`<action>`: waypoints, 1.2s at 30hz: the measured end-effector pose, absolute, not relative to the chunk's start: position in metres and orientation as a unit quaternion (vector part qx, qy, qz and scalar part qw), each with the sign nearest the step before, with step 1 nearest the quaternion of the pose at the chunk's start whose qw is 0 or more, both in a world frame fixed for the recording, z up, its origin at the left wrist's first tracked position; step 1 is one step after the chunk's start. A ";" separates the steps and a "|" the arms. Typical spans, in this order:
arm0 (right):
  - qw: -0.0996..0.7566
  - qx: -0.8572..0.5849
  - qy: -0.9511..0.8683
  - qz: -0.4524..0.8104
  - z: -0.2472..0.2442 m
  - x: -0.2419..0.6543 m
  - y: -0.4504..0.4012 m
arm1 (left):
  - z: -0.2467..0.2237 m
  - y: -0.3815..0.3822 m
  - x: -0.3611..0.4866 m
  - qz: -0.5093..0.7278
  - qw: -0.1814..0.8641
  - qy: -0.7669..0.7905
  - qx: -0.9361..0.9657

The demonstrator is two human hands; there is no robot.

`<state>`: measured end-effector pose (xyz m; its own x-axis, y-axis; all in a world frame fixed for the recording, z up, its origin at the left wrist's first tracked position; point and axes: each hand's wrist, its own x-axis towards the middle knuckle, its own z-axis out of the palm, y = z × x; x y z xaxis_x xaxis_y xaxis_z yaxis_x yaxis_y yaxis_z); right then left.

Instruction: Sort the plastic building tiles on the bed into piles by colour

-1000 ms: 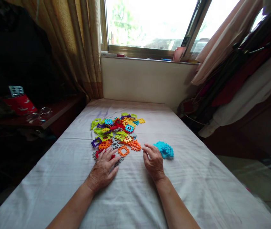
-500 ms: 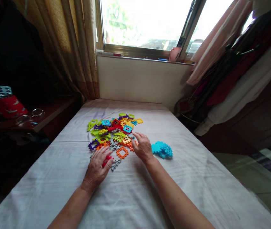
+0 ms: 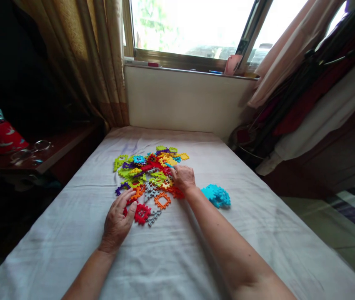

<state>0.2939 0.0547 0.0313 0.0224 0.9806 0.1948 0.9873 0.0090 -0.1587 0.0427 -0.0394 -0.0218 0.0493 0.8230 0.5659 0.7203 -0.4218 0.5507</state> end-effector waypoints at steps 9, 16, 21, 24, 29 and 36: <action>0.329 -0.815 -0.471 0.078 0.031 0.431 0.005 | -0.024 -0.037 0.044 0.448 0.069 0.521 0.724; 0.294 -0.848 -0.439 0.051 0.008 0.446 -0.013 | -0.024 -0.036 0.044 0.442 0.090 0.552 0.701; 0.289 -0.848 -0.443 0.028 -0.010 0.448 -0.012 | -0.023 -0.033 0.042 0.448 0.133 0.577 0.670; 0.293 -0.851 -0.435 0.029 -0.010 0.455 -0.013 | -0.023 -0.032 0.041 0.454 0.158 0.594 0.645; 0.312 -0.842 -0.438 0.046 -0.002 0.457 -0.014 | -0.018 -0.035 0.043 0.462 0.173 0.595 0.634; 0.299 -0.833 -0.459 0.074 0.002 0.447 -0.014 | -0.014 -0.037 0.044 0.460 0.163 0.596 0.637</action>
